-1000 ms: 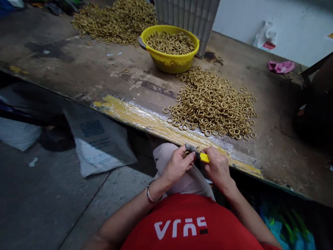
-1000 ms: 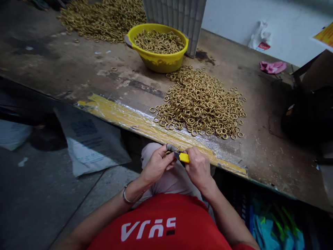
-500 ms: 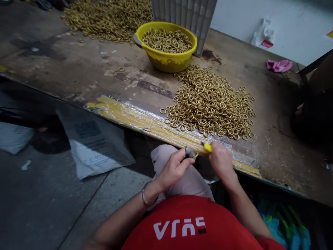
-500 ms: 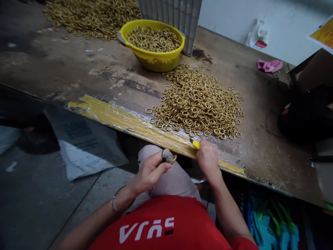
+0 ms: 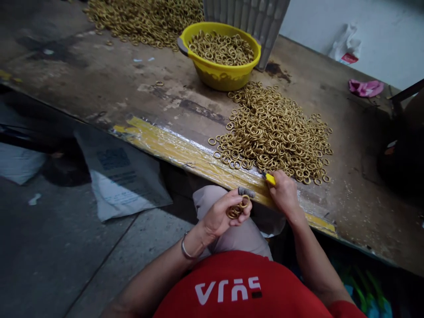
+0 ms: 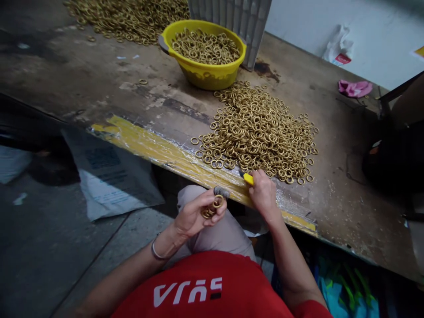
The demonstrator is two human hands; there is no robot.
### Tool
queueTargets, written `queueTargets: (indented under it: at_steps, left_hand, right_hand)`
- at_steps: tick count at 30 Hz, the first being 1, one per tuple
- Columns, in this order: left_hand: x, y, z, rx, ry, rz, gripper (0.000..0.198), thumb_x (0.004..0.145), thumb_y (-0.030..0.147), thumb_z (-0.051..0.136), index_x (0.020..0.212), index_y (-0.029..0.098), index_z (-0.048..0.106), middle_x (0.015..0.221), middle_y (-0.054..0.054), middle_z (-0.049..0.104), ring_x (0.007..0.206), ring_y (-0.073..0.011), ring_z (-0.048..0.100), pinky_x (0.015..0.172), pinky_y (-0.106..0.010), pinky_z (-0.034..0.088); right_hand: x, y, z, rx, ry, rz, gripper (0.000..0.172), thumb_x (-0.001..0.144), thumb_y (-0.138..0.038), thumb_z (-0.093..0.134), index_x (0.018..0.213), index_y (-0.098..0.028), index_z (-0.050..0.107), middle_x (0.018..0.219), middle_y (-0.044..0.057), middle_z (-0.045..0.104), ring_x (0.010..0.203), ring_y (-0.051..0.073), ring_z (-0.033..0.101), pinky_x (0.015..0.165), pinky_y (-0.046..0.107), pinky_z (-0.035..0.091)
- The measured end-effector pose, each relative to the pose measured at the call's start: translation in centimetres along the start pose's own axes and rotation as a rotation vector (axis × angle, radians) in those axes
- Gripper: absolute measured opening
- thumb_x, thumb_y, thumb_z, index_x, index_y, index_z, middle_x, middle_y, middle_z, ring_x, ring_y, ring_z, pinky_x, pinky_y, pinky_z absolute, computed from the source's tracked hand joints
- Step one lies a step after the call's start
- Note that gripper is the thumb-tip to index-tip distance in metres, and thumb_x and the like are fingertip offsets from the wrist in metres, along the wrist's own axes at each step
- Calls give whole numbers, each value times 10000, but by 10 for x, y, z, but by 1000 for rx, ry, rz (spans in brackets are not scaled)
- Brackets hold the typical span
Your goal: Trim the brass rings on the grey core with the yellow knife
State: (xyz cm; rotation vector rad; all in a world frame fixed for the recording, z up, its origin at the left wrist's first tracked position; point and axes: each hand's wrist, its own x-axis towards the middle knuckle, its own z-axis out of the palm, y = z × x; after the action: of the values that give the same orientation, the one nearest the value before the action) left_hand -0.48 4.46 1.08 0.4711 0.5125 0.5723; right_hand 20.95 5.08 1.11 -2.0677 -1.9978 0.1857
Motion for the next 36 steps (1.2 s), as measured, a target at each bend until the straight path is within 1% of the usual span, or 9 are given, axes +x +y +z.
queueTargets:
  at_steps: [3,6,8,11,18,23,26,31,36]
  left_hand:
    - [5,2,-4,43,106,34,406,781,512,668,819,112,608,785,-68,620,540,-81,529,358,-163,208]
    - [9,3,-1,126,237,91,378,746,466,747,822,145,563,714,-21,626,492,-59,508,347,-134,208]
    - [10,4,3,157,231,89,389,727,452,773,863,157,560,688,-6,635,471,-56,506,341,-126,216]
    - [8,4,8,182,148,48,397,725,456,775,879,133,604,710,-26,656,476,-55,514,343,-128,241]
    - [-3,4,15,196,117,-6,365,680,375,826,841,101,646,792,-70,680,569,-65,525,385,-127,268]
    - [-6,-3,23,295,204,123,372,678,401,821,794,102,634,640,13,567,507,-42,406,399,-147,261]
    - [-7,-7,24,377,231,191,358,702,411,797,781,104,629,576,52,489,473,-32,343,416,-165,277]
    - [-7,-8,22,497,241,263,270,747,338,747,860,102,679,615,33,525,506,-49,366,458,-181,317]
    - [-6,-3,23,614,239,307,204,772,301,697,859,116,694,646,20,549,550,-70,417,503,-191,360]
  right_hand:
    - [-7,0,-12,364,15,-50,196,940,-267,494,851,-173,642,784,42,611,733,174,562,680,276,394]
    - [-16,-9,-27,651,-88,-103,221,955,-323,511,835,-189,639,752,10,607,693,145,560,670,257,413]
    - [-19,-16,-34,748,-146,-161,191,950,-312,532,855,-193,647,764,3,620,691,135,567,666,250,420]
    - [-23,-24,-40,793,-175,-233,167,953,-287,540,866,-195,649,768,2,625,701,131,579,670,246,428]
    - [-35,-32,-40,773,-116,-287,149,960,-256,528,898,-202,651,807,26,646,767,150,612,720,277,468]
    - [-52,-35,-35,544,1,-288,157,920,-157,517,1009,-197,639,865,51,645,791,167,609,699,276,460]
    - [-61,-35,-31,389,-23,-263,218,875,-90,484,998,-192,633,873,61,646,783,173,610,687,270,456]
    - [-64,-37,-27,218,-52,-197,238,847,-72,474,980,-184,637,878,63,647,766,175,606,673,263,446]
    - [-61,-36,-25,109,-85,-143,249,834,-64,488,980,-183,650,886,64,659,765,181,601,679,269,429]
